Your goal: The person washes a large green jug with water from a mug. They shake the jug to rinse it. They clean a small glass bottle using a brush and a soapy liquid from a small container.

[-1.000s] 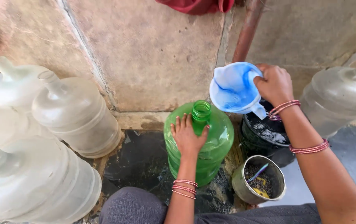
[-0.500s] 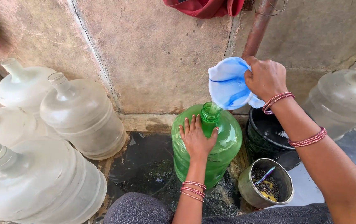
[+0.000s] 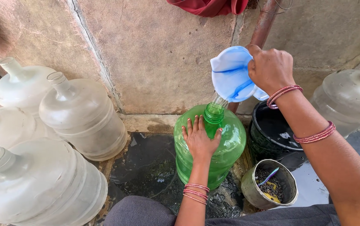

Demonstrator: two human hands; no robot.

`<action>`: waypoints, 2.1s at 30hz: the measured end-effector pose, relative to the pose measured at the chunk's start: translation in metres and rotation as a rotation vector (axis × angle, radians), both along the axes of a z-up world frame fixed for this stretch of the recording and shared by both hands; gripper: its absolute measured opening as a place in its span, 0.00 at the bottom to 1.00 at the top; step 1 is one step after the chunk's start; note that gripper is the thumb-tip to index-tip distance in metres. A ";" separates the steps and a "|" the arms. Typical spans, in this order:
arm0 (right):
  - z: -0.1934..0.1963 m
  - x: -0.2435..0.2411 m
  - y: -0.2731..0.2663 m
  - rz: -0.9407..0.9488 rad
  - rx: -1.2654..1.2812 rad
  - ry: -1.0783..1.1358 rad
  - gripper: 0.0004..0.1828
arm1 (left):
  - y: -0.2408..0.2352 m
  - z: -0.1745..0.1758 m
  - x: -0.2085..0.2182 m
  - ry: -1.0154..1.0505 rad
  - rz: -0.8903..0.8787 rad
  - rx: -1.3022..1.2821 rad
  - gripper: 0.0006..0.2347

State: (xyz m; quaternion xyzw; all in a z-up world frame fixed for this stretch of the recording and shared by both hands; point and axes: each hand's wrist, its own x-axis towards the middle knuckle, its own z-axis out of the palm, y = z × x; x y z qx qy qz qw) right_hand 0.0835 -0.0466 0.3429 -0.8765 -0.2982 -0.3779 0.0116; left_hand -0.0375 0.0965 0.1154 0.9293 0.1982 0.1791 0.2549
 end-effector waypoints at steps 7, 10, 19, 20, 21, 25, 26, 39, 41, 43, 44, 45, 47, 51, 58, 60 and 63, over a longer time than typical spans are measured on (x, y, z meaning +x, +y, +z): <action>0.011 -0.003 0.001 0.007 -0.033 -0.071 0.16 | 0.000 -0.001 -0.001 -0.001 0.004 0.001 0.39; 0.012 -0.006 0.002 0.018 -0.056 -0.104 0.16 | 0.000 -0.002 0.000 -0.011 0.005 0.004 0.39; 0.013 -0.020 0.012 0.026 -0.121 -0.161 0.17 | 0.000 0.000 -0.002 -0.011 0.008 0.002 0.38; 0.013 -0.022 0.013 0.033 -0.118 -0.158 0.18 | 0.000 0.000 -0.002 -0.012 0.007 0.001 0.39; 0.011 -0.025 0.014 0.039 -0.116 -0.154 0.18 | 0.000 0.000 -0.002 -0.012 0.006 0.000 0.39; 0.001 -0.025 0.013 0.070 -0.050 -0.067 0.18 | 0.000 -0.003 -0.001 -0.028 0.003 0.007 0.39; -0.003 -0.020 0.010 0.030 -0.030 -0.007 0.17 | 0.000 -0.004 -0.001 -0.037 0.000 0.003 0.39; -0.284 0.110 -0.214 -0.374 1.156 0.666 0.21 | 0.016 -0.015 -0.010 -0.249 -0.128 0.040 0.41; -0.331 0.109 -0.230 -0.394 1.283 0.750 0.22 | 0.028 -0.014 -0.011 -0.311 -0.184 -0.088 0.33; -0.341 0.109 -0.239 -0.419 1.323 1.112 0.24 | 0.043 -0.020 -0.014 -0.453 -0.221 -0.447 0.26; -0.341 0.108 -0.238 -0.425 1.332 1.297 0.25 | 0.052 -0.027 -0.016 -0.559 -0.229 -0.744 0.22; -0.332 0.107 -0.230 -0.479 1.018 1.238 0.31 | 0.062 -0.036 -0.019 -0.664 -0.232 -1.042 0.18; -0.280 0.101 -0.194 -0.543 0.404 1.071 0.45 | 0.081 -0.063 -0.017 -0.916 -0.082 -1.310 0.10; -0.172 0.030 -0.062 0.235 0.673 1.167 0.58 | 0.115 -0.145 -0.012 -1.005 0.338 -1.521 0.06; -0.094 -0.064 0.124 0.277 0.029 0.551 0.27 | 0.105 -0.299 -0.051 -0.743 0.729 -1.349 0.17; -0.068 -0.082 0.120 0.437 0.123 0.442 0.24 | 0.094 -0.301 -0.079 -0.540 0.882 -1.581 0.26; 0.003 -0.075 0.055 0.560 0.190 0.442 0.21 | 0.076 -0.252 -0.094 -0.575 0.442 -2.056 0.36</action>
